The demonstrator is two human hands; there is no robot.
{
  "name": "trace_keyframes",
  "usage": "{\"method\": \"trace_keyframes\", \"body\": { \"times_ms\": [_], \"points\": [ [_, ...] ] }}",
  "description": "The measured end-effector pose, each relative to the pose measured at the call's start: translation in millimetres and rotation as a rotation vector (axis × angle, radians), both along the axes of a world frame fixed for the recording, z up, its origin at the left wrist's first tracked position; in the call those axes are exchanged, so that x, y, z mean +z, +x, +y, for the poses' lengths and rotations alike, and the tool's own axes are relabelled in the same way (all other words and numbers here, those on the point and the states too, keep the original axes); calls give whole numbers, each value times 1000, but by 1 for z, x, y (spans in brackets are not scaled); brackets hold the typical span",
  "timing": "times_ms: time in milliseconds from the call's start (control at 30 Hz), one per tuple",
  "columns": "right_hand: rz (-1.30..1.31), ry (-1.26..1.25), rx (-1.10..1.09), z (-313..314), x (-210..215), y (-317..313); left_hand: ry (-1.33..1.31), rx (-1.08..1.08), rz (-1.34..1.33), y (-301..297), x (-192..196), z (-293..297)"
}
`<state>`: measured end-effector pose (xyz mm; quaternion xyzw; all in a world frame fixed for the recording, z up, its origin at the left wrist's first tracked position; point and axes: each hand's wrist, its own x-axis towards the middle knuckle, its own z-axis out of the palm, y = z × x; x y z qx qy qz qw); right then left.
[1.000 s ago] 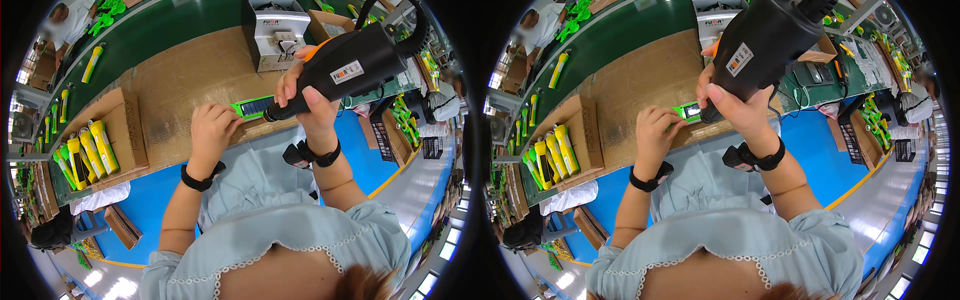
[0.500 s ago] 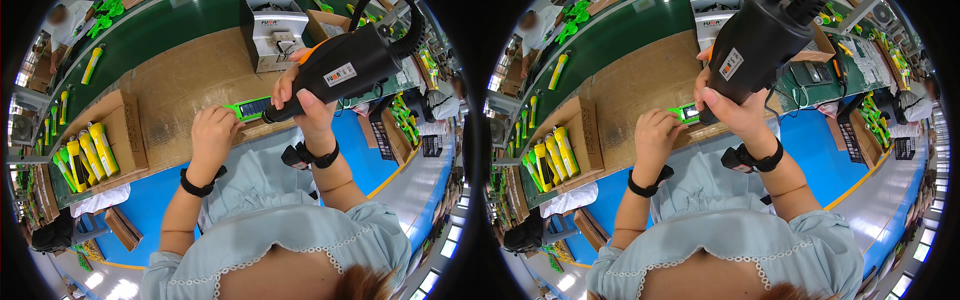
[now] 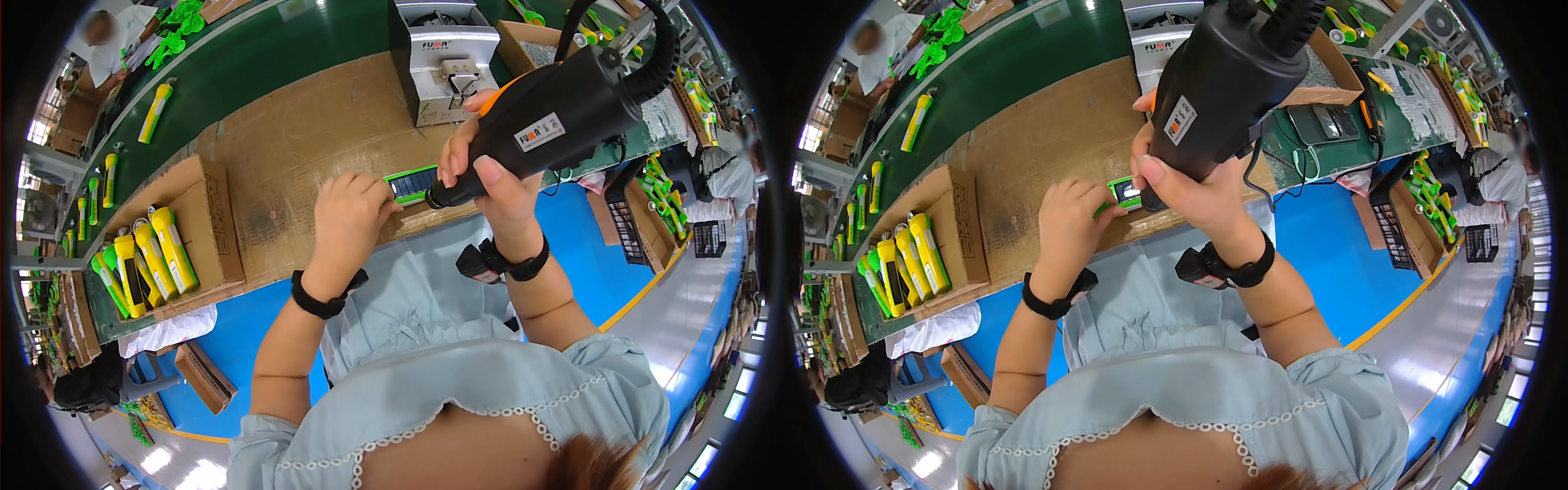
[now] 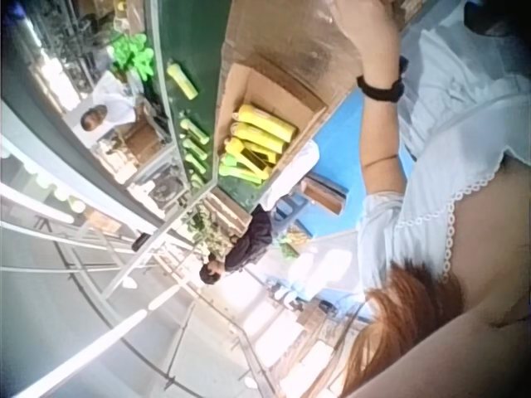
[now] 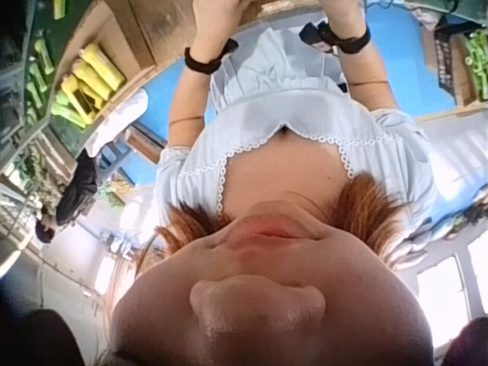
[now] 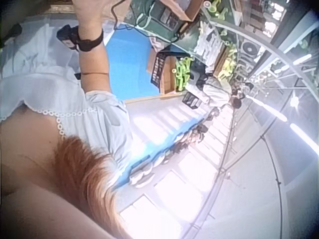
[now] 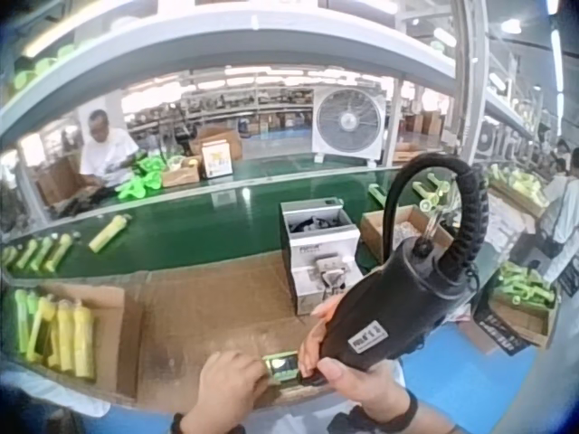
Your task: Using an electric screwdriver and a screw feeder to assemble components of solar-powered flashlights on an assembly line.
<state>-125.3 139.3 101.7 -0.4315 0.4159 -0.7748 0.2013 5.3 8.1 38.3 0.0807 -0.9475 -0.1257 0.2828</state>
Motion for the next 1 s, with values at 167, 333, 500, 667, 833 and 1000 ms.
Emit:
{"method": "trace_keyframes", "body": {
  "times_ms": [167, 333, 500, 667, 833, 1000],
  "points": [
    [-25, -53, 26, -12, 0, 6, 61, 21, -39, 2, -3, -5],
    [-68, -186, 105, -32, -10, 13, 136, -80, -46, 1, -28, -6],
    [-3, -165, 57, -39, -24, 15, 124, -28, -19, 1, -29, -1],
    [148, -50, -55, -42, -26, 24, 196, -70, 11, 0, -33, -7],
    [177, 27, -98, -47, -20, 35, 233, -136, -103, 2, -35, -18],
    [105, 29, -73, -49, -16, 39, 88, -68, -153, 3, -34, -17]
  ]
}}
